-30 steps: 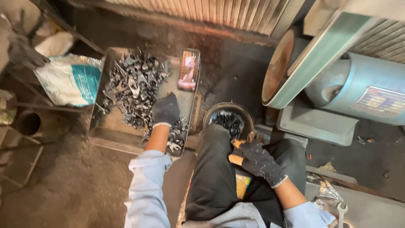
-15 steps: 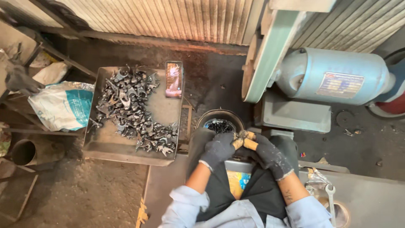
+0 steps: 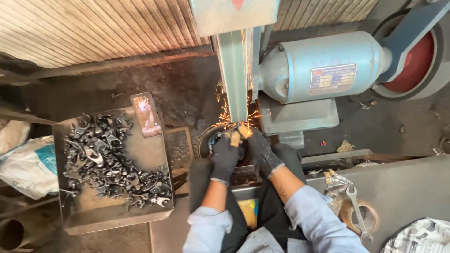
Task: The person sits at a belt grinder and grinds small metal castings one at a time, holding each piece against the moving belt to remove excess material, producing sparks. Ground pieces are placed into a large tray that accumulates finished parts, and a phone plays video beside the tray.
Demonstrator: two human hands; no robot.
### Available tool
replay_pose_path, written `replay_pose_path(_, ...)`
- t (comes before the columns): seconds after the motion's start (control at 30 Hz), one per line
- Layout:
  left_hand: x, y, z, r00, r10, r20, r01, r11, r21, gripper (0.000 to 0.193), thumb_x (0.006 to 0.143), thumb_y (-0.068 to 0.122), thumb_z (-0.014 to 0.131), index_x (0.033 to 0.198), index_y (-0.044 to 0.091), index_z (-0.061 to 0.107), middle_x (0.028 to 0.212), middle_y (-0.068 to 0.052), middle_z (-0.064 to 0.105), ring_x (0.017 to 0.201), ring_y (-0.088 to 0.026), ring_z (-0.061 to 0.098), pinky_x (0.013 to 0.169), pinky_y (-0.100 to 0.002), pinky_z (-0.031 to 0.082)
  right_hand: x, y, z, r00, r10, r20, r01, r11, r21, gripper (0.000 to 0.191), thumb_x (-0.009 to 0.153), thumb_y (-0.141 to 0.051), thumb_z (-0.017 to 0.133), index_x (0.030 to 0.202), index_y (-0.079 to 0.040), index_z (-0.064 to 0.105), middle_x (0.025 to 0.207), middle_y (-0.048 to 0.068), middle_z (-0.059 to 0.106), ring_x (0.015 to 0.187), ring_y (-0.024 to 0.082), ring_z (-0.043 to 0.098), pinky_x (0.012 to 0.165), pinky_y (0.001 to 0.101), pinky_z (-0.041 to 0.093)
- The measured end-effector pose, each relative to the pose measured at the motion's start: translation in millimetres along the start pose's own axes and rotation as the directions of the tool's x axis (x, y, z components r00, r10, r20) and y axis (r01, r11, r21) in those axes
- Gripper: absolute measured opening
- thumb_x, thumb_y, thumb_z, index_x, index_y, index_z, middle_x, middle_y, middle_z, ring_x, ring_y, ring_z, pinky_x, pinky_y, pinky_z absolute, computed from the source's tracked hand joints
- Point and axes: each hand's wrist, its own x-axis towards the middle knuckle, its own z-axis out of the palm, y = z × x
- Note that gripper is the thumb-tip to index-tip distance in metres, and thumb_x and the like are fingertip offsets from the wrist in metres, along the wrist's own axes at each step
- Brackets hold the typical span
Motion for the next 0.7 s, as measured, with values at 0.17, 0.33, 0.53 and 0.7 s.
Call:
replay_pose_path(0.17,8,-5,10,0.997,0.077,-0.013,-0.068,0.774,-0.630,0.021,0.099,0.014,0.067,0.113,-0.001,0.067,0.107,-0.005,0.071,0.100,-0.014,0.064,0.089,-0.032,0.054,-18,-8,-21,0.849,-0.507,0.149,0.464,0.579,-0.671,0.030,0.099,-0.028,0.065,0.107,0.000,0.073,0.094,0.005,0.075,0.086,0.013,0.068,0.077,0.0287,0.053)
replay_pose_path(0.33,13,6,5,0.990,0.121,0.069,-0.109,0.983,-0.151,0.026,0.101,0.018,0.064,0.118,-0.001,0.069,0.107,-0.009,0.075,0.098,-0.015,0.068,0.087,-0.031,0.055,-28,-7,3,0.939,-0.312,-0.146,0.252,0.912,-0.324,0.031,0.101,-0.031,0.067,0.110,-0.001,0.070,0.084,0.004,0.068,0.070,0.013,0.060,0.062,0.0286,0.047)
replay_pose_path(0.53,13,15,24,0.994,-0.028,-0.110,-0.010,0.946,-0.325,0.029,0.099,0.015,0.063,0.124,0.001,0.066,0.114,-0.010,0.074,0.105,-0.016,0.068,0.091,-0.031,0.053,-31,-27,20,0.892,-0.433,-0.131,0.272,0.745,-0.609,0.025,0.102,-0.027,0.066,0.110,-0.003,0.070,0.086,0.003,0.069,0.073,0.012,0.061,0.062,0.0274,0.049)
replay_pose_path(0.7,1,17,18,0.982,0.096,0.165,-0.044,0.955,-0.295,0.033,0.100,0.017,0.069,0.129,0.000,0.066,0.114,-0.016,0.072,0.103,-0.020,0.068,0.089,-0.035,0.054,-55,-38,15,0.921,-0.390,0.028,0.391,0.918,-0.070,0.039,0.098,-0.016,0.069,0.133,-0.008,0.054,0.095,0.003,0.065,0.076,0.013,0.062,0.064,0.0292,0.051)
